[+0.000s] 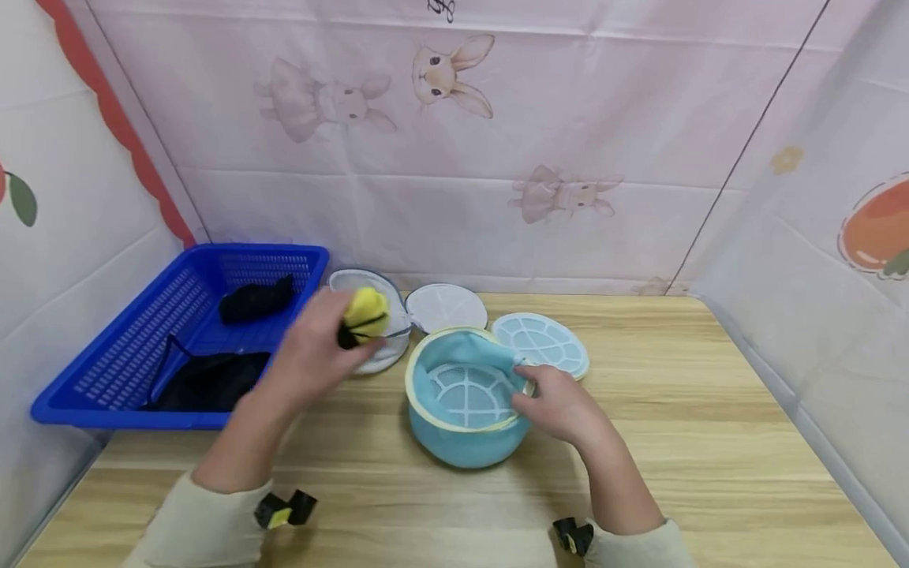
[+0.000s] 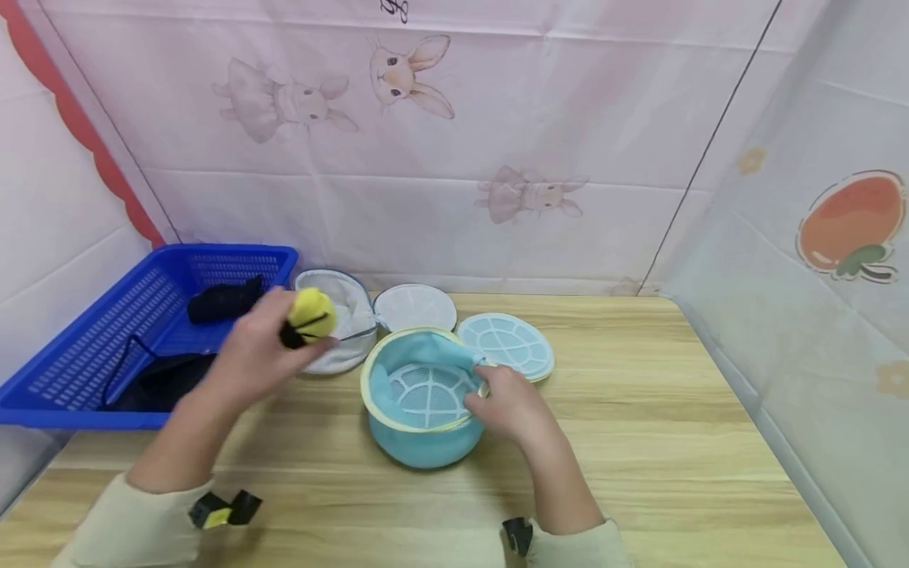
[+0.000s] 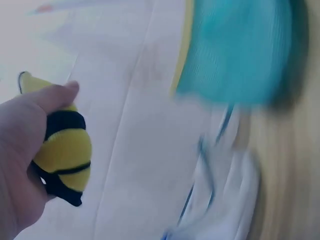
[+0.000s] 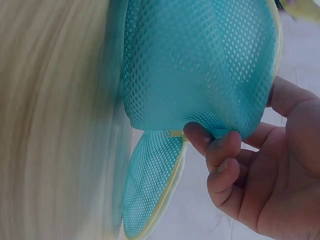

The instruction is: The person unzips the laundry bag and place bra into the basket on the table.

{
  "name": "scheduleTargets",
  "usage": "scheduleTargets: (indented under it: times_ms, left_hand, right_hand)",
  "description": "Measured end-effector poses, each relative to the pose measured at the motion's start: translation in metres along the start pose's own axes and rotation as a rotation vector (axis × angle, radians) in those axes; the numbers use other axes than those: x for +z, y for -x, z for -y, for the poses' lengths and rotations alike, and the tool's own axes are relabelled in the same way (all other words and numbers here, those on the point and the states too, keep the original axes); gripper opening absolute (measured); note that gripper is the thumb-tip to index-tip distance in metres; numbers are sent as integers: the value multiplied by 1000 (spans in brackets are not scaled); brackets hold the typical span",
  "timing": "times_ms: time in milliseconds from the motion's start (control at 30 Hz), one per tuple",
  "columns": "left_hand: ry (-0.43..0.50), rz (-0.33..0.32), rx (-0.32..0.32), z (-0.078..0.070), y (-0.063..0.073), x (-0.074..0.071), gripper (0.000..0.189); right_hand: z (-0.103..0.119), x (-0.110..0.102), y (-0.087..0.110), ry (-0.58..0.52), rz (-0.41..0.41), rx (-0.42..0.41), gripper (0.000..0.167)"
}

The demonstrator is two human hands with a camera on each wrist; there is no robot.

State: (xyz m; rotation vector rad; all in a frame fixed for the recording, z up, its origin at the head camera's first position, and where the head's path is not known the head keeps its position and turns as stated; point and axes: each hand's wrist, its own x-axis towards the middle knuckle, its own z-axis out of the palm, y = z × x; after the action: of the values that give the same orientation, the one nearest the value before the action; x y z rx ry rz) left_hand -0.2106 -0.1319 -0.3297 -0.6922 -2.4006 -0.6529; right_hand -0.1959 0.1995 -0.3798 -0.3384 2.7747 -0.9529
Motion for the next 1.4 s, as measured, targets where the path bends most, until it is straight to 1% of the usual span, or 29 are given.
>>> scheduleTargets:
  times_ms: [33, 133, 200, 300, 367, 433, 500, 600, 667, 733, 800, 833, 1000, 1067, 1167, 1233, 1300, 1400]
  left_hand:
    - [-33, 14, -49, 9, 2, -10, 46]
    - [-126, 48, -159, 37, 11, -34, 37]
    - [-187, 64, -216, 56, 20, -47, 34]
    - [-239, 123, -320, 81, 33, -61, 34]
    - [-258, 193, -390, 96, 40, -67, 35]
    - [-253, 271, -454, 109, 46, -69, 35]
    - [-257, 352, -494, 120, 51, -69, 33]
    - [-251, 483, -547, 132, 60, -67, 44]
    - [-246, 560, -574, 136, 64, -65, 56]
    - [-233, 617, -606, 137, 66, -64, 69]
    - [-223, 635, -622, 136, 67, -62, 74]
    - [-224, 643, -627, 136, 67, -61, 73]
    - [-226, 657, -651, 128, 66, -59, 66]
    - [-229, 644, -646, 123, 65, -59, 63]
    - [-221, 574, -606, 111, 61, -59, 59]
    - [-213, 500, -566, 100, 56, -58, 57]
    - [-199, 423, -531, 84, 48, -56, 55]
    - [-174, 335, -482, 59, 37, -52, 55]
  right_hand:
    - [-1, -1, 0, -5, 1, 7, 51]
    - [-7, -4, 0, -13, -6, 28, 52]
    - [-12, -7, 0, -18, -9, 34, 52]
    - [-19, -12, 1, -25, -24, 44, 53]
    - [-25, -16, 1, -28, -40, 56, 54]
    - [-30, -19, 1, -36, -64, 77, 55]
    - [-35, -21, 0, -49, -94, 103, 57]
    - [-40, -24, -1, -88, -134, 134, 59]
    - [-42, -24, -2, -147, -153, 163, 62]
    - [-43, -24, -4, -213, -163, 187, 66]
    - [-44, -22, -5, -280, -177, 202, 69]
    - [-44, -22, -5, -299, -188, 201, 70]
    - [-46, -20, -8, -315, -253, 166, 69]
    - [-47, -20, -9, -321, -260, 151, 68]
    - [-48, -20, -9, -329, -249, 129, 68]
    - [-49, -20, -7, -325, -238, 127, 67]
    - [-49, -22, -5, -309, -228, 123, 67]
    - [-49, -24, -1, -261, -233, 116, 65]
